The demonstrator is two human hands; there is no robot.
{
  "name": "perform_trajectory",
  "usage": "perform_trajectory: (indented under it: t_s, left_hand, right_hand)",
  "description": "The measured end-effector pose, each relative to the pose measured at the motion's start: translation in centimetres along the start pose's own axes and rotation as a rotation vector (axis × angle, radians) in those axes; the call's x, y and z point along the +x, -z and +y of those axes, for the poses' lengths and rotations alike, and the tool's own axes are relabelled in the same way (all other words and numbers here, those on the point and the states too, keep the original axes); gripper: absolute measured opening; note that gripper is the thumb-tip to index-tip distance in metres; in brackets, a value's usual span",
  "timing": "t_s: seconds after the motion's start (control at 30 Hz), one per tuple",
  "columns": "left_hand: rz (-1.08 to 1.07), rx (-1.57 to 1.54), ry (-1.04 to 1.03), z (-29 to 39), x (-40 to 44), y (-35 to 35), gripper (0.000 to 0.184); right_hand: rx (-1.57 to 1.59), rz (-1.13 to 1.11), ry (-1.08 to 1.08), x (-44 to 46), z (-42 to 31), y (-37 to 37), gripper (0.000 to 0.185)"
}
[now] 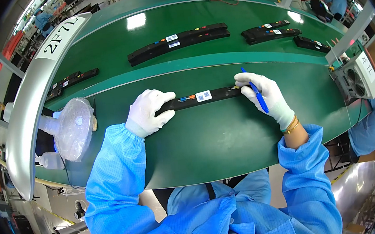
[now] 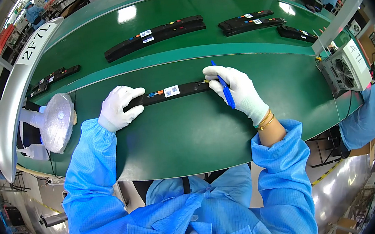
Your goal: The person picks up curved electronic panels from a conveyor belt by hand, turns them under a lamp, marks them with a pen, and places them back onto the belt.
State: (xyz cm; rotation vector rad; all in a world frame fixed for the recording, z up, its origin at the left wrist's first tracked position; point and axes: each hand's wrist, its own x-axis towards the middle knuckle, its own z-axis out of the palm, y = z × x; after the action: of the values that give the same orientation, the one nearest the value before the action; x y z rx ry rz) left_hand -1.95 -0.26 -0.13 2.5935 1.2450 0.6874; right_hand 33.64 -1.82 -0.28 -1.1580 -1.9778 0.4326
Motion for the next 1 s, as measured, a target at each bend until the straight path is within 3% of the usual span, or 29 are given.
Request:
perform_trajectory:
  t_s: [1.0]
  left_hand:
    - [0.007, 0.0, -0.01, -0.18, -0.12, 0.09, 0.039]
  right_hand:
    - [0.009, -0.001, 0.0, 0.05, -0.3, -0.17, 0.03]
